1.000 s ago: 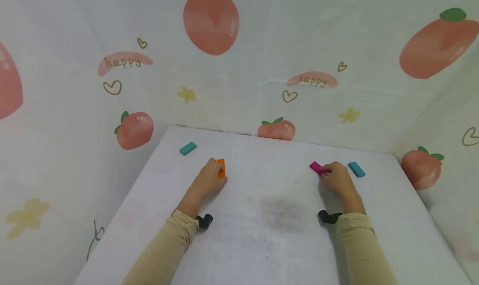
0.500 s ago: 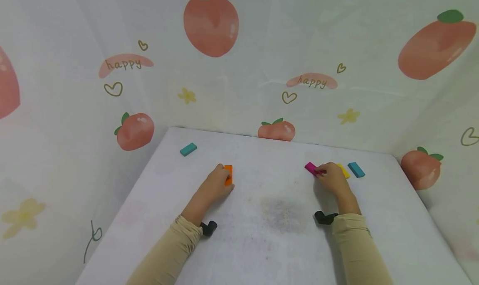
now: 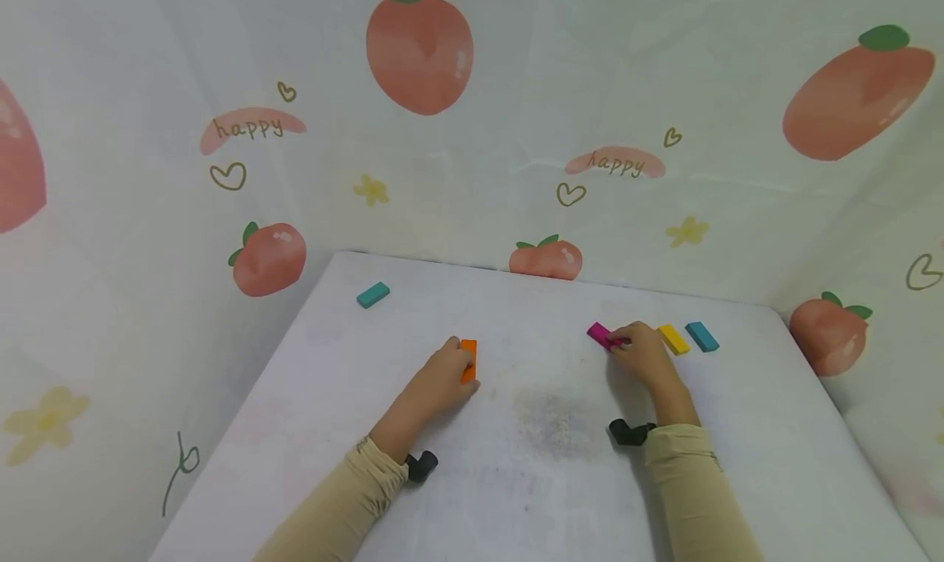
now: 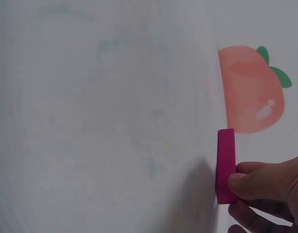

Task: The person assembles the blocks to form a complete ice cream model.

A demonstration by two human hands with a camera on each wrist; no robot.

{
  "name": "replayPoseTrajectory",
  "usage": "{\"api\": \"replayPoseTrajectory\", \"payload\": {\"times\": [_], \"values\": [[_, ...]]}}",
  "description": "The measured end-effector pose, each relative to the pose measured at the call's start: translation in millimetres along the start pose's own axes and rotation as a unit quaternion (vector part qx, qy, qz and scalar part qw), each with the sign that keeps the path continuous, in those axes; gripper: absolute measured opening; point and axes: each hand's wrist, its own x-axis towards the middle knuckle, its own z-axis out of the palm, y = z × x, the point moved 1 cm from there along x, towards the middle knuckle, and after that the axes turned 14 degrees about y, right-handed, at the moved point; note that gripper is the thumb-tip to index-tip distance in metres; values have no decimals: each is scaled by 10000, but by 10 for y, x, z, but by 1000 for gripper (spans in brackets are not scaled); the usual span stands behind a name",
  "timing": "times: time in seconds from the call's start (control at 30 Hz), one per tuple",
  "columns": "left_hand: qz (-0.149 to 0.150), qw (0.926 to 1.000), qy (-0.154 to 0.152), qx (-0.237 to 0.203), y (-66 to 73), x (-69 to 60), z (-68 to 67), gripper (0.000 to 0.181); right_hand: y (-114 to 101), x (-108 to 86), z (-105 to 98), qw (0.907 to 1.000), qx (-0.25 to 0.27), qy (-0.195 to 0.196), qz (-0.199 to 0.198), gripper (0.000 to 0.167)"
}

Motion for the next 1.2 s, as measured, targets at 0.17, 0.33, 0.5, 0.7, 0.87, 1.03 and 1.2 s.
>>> {"api": "replayPoseTrajectory", "payload": {"times": [0.17,0.33,0.5,0.7,0.87,1.03,1.2], "values": [[133,9998,-128,72,85,-49,49,25,-76,-27,33,9999,101,-69,-32,29],[352,9991,-110,193,155,-100,90,26,-134,-51,75,9998,115,-73,-144,28],[568,9981,-105,217,207,-149,128,20,-177,-72,110,9994,167,23,-298,26],[702,9972,-144,209,285,-197,161,19,-249,-101,148,9988,251,70,-416,25],[810,9963,-240,171,370,-240,174,18,-313,-133,180,9975,358,59,-612,23],[841,9953,-414,247,447,-269,208,19,-369,-153,222,9961,456,62,-757,22],[882,9945,-481,305,527,-306,211,21,-425,-172,264,9943,512,110,-933,20]]}}
